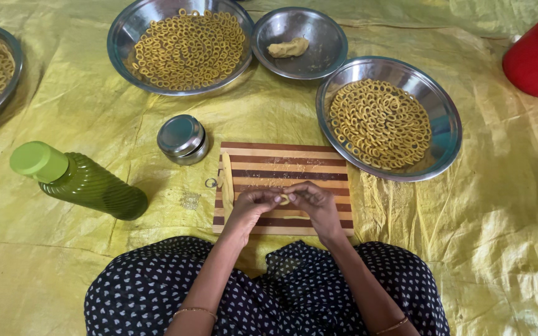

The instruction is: The person rolls dough into thin ropes on a wooden board, then shapes them into small rings and places them into metal bowls. The process is repeated continuously throughout the clip.

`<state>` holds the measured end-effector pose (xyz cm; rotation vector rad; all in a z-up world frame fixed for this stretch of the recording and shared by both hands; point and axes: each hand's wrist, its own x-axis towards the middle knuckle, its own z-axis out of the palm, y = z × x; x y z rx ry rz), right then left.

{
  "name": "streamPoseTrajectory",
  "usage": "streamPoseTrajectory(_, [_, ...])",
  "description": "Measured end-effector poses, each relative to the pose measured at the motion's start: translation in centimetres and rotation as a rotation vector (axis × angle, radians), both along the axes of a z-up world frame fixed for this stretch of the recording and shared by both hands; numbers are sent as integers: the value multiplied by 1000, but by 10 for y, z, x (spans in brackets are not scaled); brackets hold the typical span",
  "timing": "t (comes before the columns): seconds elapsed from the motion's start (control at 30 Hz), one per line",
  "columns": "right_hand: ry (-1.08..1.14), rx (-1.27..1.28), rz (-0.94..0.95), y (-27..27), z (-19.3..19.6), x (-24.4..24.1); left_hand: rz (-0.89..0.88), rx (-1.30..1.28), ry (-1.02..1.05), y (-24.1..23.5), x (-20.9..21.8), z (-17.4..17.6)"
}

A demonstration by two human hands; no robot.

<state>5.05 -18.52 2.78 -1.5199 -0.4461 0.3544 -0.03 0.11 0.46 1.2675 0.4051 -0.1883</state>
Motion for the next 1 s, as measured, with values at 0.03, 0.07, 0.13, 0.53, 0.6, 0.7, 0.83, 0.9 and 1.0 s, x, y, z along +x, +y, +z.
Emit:
streamPoseTrajectory(0.03, [7,-22,-19,-1,0,0,10,1,8,0,0,0])
streamPoseTrajectory(0.07, [15,-43,-38,-1,0,1,21,2,16,0,1,1])
streamPoseTrajectory(0.13, [-1,-59,-52,0,-1,2,40,6,3,-1,1,3])
streamPoseTrajectory(0.53, [43,5,-27,2,0,-1,54,475,-160,-4,-1,24])
streamPoseTrajectory(0.6, [40,-19,-29,3,1,-1,57,487,-168,-3,-2,24])
streamPoseTrajectory(0.7, [60,-101,-61,3,3,0,64,414,-157,-2,-2,22])
streamPoseTrajectory(0.83, [130,-173,-84,3,7,2,101,311,-111,-4,2,17])
streamPoseTrajectory(0.9, [127,-137,-53,4,8,1,112,314,-133,-3,2,14])
streamPoseTrajectory(1.0, [91,-73,-15,5,7,-1,103,366,-161,-3,2,10])
